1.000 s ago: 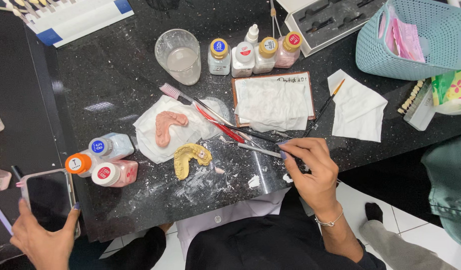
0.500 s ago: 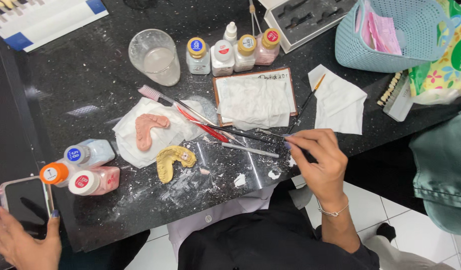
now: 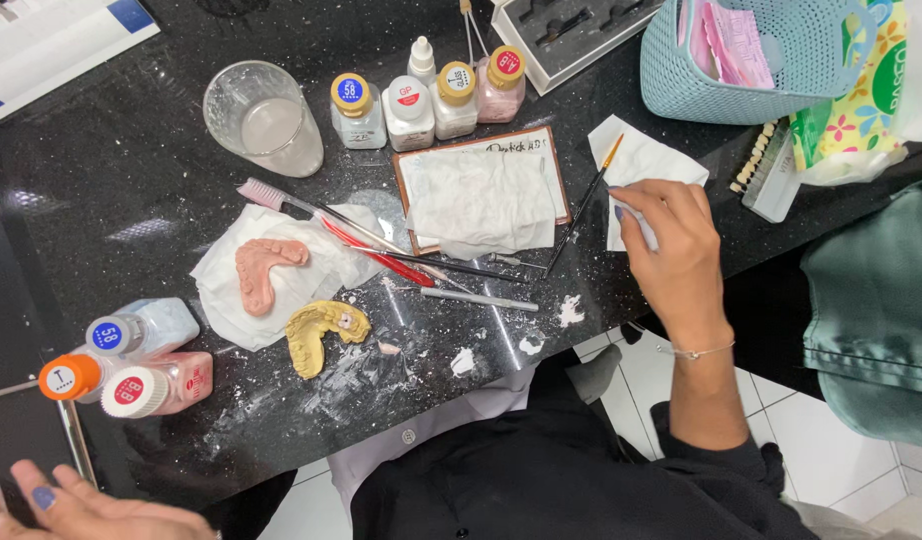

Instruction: The person holds a yellow dental cast with a partial denture framework and uses a fine brush to apply and shape white ceramic material on the teeth, dipping the brush in a cup of liquid. They then use a carving blade to trim the applied material, set the cast down, and wipe the work surface with a brush and tissue.

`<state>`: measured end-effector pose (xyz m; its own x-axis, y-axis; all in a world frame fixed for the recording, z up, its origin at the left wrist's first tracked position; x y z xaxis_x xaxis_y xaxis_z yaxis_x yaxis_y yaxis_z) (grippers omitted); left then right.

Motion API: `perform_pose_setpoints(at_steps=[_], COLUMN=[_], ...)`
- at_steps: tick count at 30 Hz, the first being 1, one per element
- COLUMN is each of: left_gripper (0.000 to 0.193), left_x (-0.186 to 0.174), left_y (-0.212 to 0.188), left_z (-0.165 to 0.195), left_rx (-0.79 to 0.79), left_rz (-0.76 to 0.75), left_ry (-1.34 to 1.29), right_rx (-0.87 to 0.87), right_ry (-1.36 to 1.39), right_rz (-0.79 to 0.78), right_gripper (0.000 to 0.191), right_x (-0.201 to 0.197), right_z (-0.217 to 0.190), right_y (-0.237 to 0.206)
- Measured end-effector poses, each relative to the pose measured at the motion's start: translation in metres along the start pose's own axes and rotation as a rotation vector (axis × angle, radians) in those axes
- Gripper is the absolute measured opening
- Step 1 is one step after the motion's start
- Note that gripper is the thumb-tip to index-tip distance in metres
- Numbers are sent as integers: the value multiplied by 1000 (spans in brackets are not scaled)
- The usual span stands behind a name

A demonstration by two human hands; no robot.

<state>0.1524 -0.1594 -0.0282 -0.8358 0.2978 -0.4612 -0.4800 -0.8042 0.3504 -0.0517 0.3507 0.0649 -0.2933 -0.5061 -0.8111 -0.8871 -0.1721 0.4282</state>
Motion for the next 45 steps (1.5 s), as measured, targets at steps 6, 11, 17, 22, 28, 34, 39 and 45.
perform_pose_setpoints(at_steps=[6,11,17,22,28,34,39,45], left_gripper=[50,54,53,40,38,36,35,33], left_x=[19,25,19,11,7,13,19,16], left_y=[-13,0,-1,-10,-25,-12,0,-3], left_z=[49,51,39,4,-33,-7,16,6], left_rx=[39,-13,-58,-17,-109,-51,-8,-1], left_rz=[1,-4,60,117,184,142,103,81], left_ry=[-36,-116,-173,-198,-298,-243,-204,-191], right_rx=[-220,-332,-408,-449,-416,-364,-255,-219], right_ry=[-95,8,115,167,182,165,112,70], right_rz=[-210,-273,-289,-365,-342,-248,-142,-139], right_gripper=[25,26,20,18,17,17,14,22], right_x=[3,10,20,34,36,30,25,24], right_z=[3,-24,-66,-86,-83,-67,-48,-37], right_y=[30,36,31,28,28,22,19,17])
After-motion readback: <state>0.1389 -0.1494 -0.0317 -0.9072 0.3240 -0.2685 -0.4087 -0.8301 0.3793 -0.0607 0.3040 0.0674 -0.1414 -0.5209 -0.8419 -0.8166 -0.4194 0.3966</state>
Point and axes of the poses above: each hand's wrist, its own y-axis towards the middle knuckle, its own x-axis out of the palm, z = x × y, the point moved 6 cm from there along y, towards the middle knuckle, and after that the axes turned 5 degrees about y, right-handed, at the moved point
